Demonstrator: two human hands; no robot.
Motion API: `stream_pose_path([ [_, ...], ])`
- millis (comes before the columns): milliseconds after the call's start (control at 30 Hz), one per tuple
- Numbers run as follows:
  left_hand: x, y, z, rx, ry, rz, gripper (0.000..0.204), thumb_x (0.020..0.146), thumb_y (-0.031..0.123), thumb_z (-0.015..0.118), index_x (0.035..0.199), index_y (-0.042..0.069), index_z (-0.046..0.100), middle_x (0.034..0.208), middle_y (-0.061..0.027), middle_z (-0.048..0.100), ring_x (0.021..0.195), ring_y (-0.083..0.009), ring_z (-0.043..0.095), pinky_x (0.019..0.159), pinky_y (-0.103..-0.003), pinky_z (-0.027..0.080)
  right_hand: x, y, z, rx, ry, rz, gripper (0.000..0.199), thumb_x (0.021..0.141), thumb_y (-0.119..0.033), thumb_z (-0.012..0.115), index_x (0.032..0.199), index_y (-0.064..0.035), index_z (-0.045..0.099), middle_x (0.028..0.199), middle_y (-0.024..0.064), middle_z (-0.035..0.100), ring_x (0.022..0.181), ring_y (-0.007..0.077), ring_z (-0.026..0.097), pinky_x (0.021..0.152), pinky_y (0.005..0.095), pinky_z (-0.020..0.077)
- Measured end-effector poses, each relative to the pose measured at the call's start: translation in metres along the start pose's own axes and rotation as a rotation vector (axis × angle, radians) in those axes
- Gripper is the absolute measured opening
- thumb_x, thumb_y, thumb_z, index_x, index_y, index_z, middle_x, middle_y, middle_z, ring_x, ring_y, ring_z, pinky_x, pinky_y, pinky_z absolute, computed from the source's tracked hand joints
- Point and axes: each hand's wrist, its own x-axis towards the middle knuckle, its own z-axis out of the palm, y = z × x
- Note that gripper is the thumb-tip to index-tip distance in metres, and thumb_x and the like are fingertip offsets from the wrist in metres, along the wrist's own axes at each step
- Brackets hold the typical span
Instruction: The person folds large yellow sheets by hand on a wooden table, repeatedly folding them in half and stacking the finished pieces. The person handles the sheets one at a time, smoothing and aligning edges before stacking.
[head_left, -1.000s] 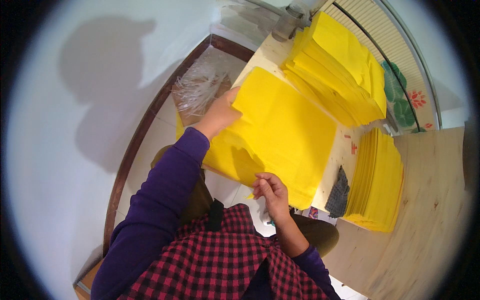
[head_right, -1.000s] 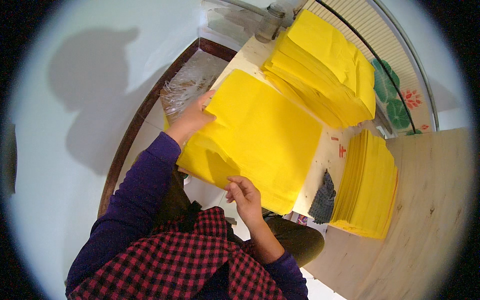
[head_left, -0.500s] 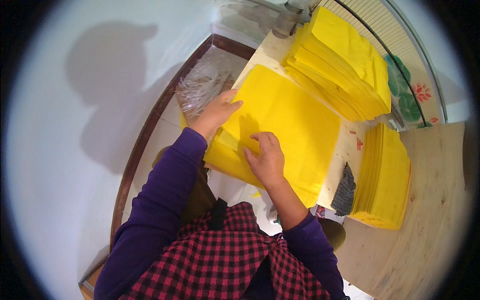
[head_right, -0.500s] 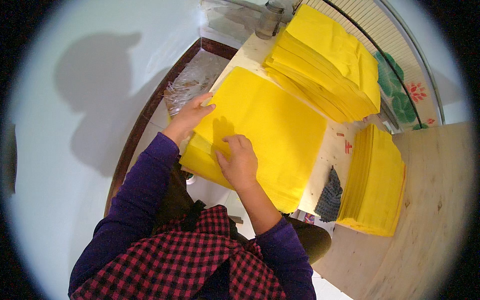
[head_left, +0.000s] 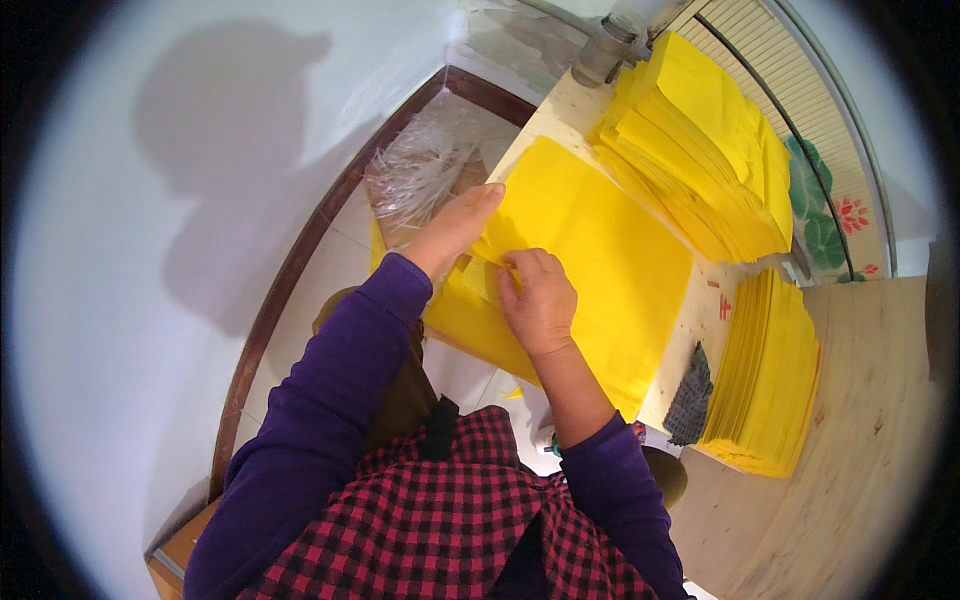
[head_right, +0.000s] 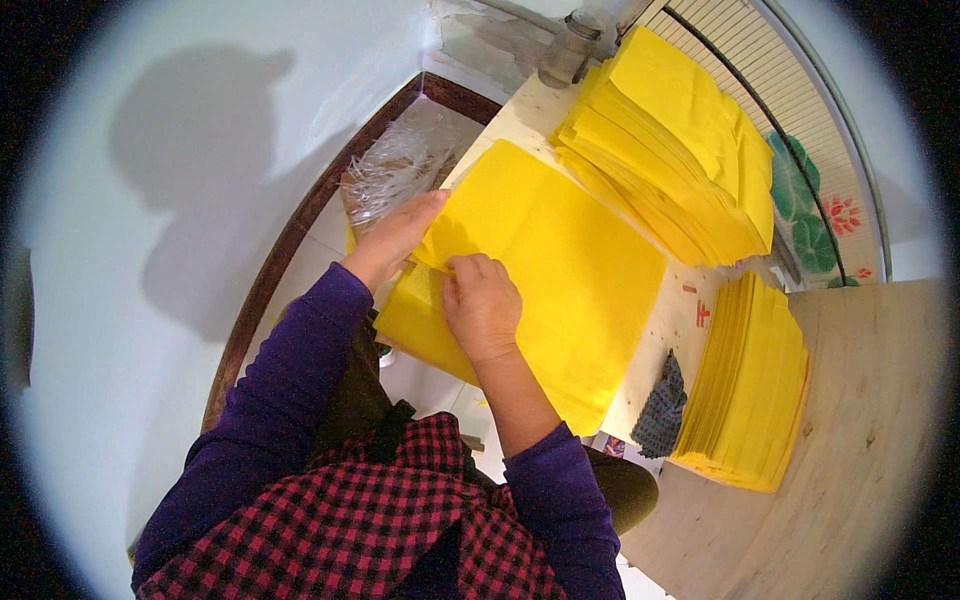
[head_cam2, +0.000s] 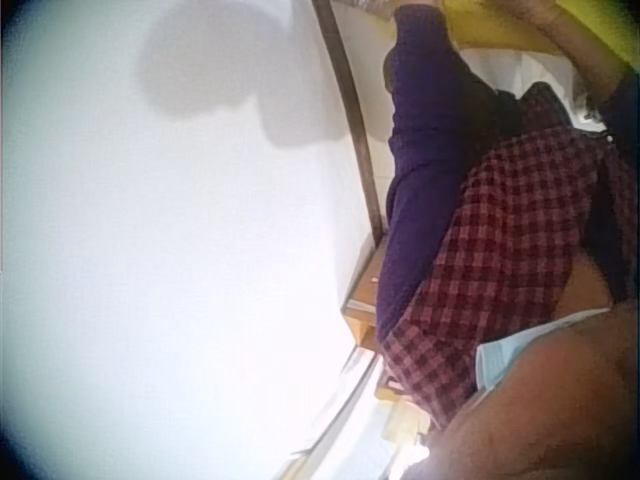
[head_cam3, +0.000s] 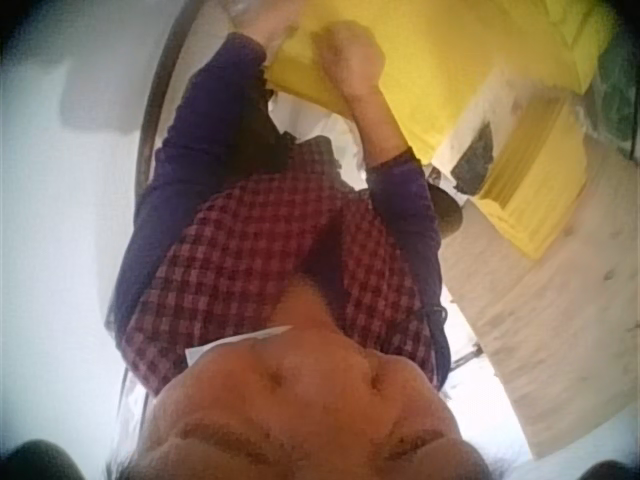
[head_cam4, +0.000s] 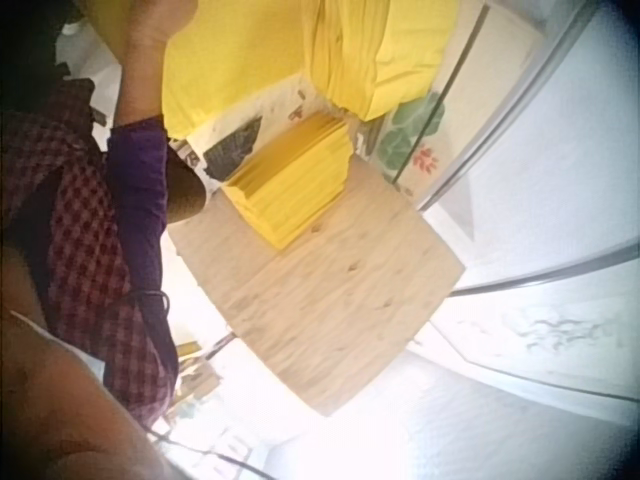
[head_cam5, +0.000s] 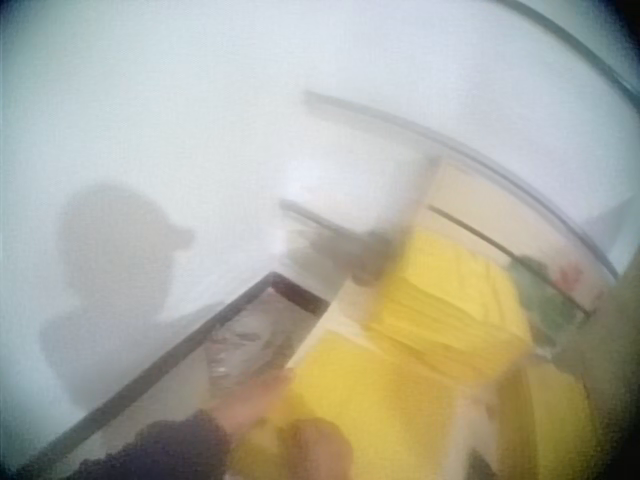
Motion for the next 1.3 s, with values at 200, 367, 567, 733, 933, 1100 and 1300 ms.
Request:
stream_pose_path([
  [200, -0.011, 0.016, -0.006, 0.049, -0.023, -0.203, 0.061, 0.093, 0.056, 0.045, 0.133, 0.009, 0.046, 0.092, -0.0029, 0.051, 0.066, -0.0069, 0.045, 0.050, -0.021, 0.033, 0.003, 0.007, -0.003, 0.042, 0.068, 0.088, 0.008, 0.078, -0.013, 0.065, 0.086, -0.0099, 0.063, 0.084, 0.0075, 0.063, 0.080, 0.0284, 0.061, 0.066, 0.0378, 0.0504],
  [367, -0.012, 0.014, -0.010, 0.027, 0.005, -0.287, 0.053, 0.093, 0.039, 0.052, 0.133, 0.008, 0.040, 0.087, -0.0026, 0.050, 0.061, -0.0078, 0.042, 0.049, -0.021, 0.035, 0.004, 0.010, -0.011, 0.111, 0.115, 0.148, 0.009, 0.078, -0.010, 0.066, 0.086, -0.0088, 0.064, 0.083, 0.0085, 0.064, 0.077, 0.0291, 0.062, 0.065, 0.0369, 0.0506],
  [567, -0.013, 0.006, -0.013, 0.480, -0.035, -0.132, 0.053, 0.082, 0.010, 0.062, 0.131, 0.003, 0.044, 0.093, -0.0103, 0.062, 0.069, -0.0150, 0.057, 0.058, -0.027, 0.045, 0.003, 0.007, -0.029, 0.050, 0.103, 0.045, 0.010, 0.078, -0.009, 0.066, 0.087, -0.0077, 0.064, 0.082, 0.0098, 0.063, 0.077, 0.0295, 0.061, 0.065, 0.0375, 0.0505],
  [733, -0.007, -0.005, -0.012, 0.440, 0.027, -0.095, 0.048, 0.082, 0.005, 0.060, 0.128, 0.002, 0.048, 0.092, -0.0105, 0.064, 0.076, -0.0160, 0.061, 0.065, -0.028, 0.048, -0.002, -0.001, -0.029, -0.083, 0.006, -0.156, 0.007, 0.079, -0.012, 0.062, 0.085, -0.0081, 0.062, 0.079, 0.0100, 0.059, 0.077, 0.0295, 0.059, 0.065, 0.0397, 0.0495],
  [933, -0.006, -0.009, -0.014, 0.421, 0.023, -0.076, 0.042, 0.086, 0.008, 0.059, 0.127, 0.003, 0.049, 0.098, -0.0117, 0.063, 0.083, -0.0161, 0.061, 0.070, -0.027, 0.048, -0.010, -0.008, -0.009, -0.080, -0.143, -0.098, 0.008, 0.081, -0.014, 0.060, 0.086, -0.0088, 0.061, 0.081, 0.0099, 0.059, 0.079, 0.0299, 0.058, 0.066, 0.0403, 0.0494],
  [1100, -0.006, -0.002, -0.010, 0.305, 0.007, -0.159, 0.037, 0.091, 0.013, 0.055, 0.128, 0.006, 0.050, 0.103, -0.0088, 0.061, 0.084, -0.0156, 0.059, 0.070, -0.028, 0.048, -0.013, -0.004, -0.008, 0.023, -0.122, -0.020, 0.009, 0.080, -0.015, 0.062, 0.088, -0.0090, 0.063, 0.083, 0.0102, 0.061, 0.081, 0.0301, 0.060, 0.067, 0.0399, 0.0495],
  [1300, -0.004, -0.001, -0.012, 0.175, 0.002, -0.297, 0.034, 0.097, 0.025, 0.047, 0.127, 0.009, 0.050, 0.102, -0.0041, 0.060, 0.083, -0.0127, 0.057, 0.069, -0.026, 0.047, -0.017, -0.001, -0.013, 0.108, -0.122, 0.025, 0.011, 0.079, -0.014, 0.065, 0.089, -0.0084, 0.064, 0.084, 0.0105, 0.062, 0.082, 0.0301, 0.061, 0.068, 0.0398, 0.0499],
])
